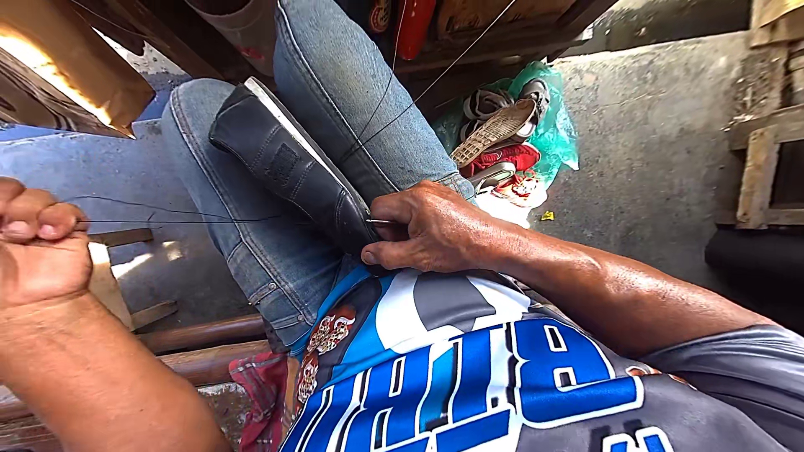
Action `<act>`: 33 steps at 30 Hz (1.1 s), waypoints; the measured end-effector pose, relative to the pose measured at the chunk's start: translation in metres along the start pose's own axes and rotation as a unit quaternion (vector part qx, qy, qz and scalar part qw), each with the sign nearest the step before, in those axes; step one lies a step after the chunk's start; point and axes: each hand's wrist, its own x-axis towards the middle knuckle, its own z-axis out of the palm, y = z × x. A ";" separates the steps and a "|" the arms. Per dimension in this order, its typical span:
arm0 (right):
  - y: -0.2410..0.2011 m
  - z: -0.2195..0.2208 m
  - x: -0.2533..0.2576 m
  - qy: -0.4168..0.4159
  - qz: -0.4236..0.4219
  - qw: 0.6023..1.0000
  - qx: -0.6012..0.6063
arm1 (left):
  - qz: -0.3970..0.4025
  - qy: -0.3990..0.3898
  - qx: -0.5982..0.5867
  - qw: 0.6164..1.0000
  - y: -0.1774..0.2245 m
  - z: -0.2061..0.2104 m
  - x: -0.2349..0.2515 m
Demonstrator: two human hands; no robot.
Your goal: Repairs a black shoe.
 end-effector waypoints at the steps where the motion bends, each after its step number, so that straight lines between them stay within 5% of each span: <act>1: 0.002 -0.003 -0.001 -0.002 -0.007 1.000 0.026 | -0.020 -0.053 0.035 0.998 -0.002 0.006 -0.009; 5: 0.004 -0.010 -0.009 0.011 -0.040 0.992 0.118 | -0.116 -0.250 0.134 0.952 -0.044 0.053 -0.064; 11: -0.008 -0.002 -0.013 0.051 -0.084 0.993 0.063 | -0.173 -0.294 -0.023 0.940 -0.099 0.139 -0.121; 20: 0.029 -0.004 -0.042 0.213 -0.103 0.967 0.092 | -0.095 -0.343 -0.153 0.922 -0.112 0.122 -0.112; 33: 0.003 -0.015 -0.053 0.132 -0.175 0.974 0.055 | -0.109 -0.338 -0.148 0.923 -0.120 0.119 -0.116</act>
